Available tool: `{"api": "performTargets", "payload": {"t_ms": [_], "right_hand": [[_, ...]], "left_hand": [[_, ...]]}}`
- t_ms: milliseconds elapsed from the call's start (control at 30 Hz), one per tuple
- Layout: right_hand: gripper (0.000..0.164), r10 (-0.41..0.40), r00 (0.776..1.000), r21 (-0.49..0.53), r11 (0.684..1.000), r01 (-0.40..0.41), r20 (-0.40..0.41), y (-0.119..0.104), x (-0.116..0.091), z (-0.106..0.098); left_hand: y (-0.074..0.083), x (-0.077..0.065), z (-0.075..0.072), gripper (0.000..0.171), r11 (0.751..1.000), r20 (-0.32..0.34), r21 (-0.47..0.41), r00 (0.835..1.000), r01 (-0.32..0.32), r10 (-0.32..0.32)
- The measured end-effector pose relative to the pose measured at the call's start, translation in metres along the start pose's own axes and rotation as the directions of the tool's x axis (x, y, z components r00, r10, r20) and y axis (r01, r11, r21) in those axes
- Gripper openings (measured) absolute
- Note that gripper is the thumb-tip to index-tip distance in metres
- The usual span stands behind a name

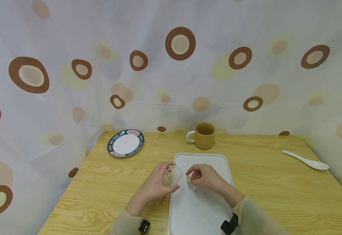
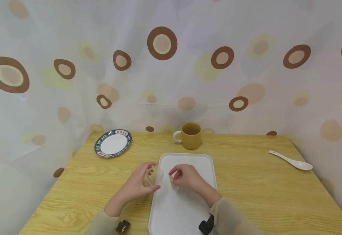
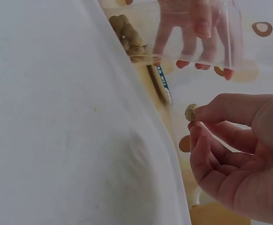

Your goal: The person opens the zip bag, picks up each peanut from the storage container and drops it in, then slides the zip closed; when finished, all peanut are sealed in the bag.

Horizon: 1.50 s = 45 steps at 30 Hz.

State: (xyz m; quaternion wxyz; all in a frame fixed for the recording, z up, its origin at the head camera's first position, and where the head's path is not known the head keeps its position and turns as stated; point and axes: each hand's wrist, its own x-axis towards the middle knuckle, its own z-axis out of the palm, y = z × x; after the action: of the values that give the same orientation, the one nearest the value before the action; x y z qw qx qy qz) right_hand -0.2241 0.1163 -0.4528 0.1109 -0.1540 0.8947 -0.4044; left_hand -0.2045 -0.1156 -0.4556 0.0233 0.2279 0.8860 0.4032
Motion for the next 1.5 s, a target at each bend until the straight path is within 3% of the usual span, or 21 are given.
{"api": "performTargets", "payload": {"t_ms": [567, 1267, 1500], "right_hand": [[0.021, -0.125, 0.991, 0.061, 0.990, 0.128, -0.049, -0.035, -0.009, -0.030], [0.023, -0.193, 0.981, 0.222, 0.957, 0.186, 0.013, -0.053, -0.011, -0.021], [0.023, -0.166, 0.986, 0.222, 0.962, 0.161, 0.005, -0.050, -0.013, -0.023]], "left_hand": [[-0.001, 0.003, -0.002, 0.073, 1.000, 0.012, 0.007, 1.000, 0.011, -0.011], [0.005, 0.002, 0.000, 0.071, 0.999, 0.008, 0.042, 1.000, -0.002, 0.002], [0.005, 0.001, 0.001, 0.071, 0.999, -0.007, 0.041, 1.000, 0.013, -0.013]]}}
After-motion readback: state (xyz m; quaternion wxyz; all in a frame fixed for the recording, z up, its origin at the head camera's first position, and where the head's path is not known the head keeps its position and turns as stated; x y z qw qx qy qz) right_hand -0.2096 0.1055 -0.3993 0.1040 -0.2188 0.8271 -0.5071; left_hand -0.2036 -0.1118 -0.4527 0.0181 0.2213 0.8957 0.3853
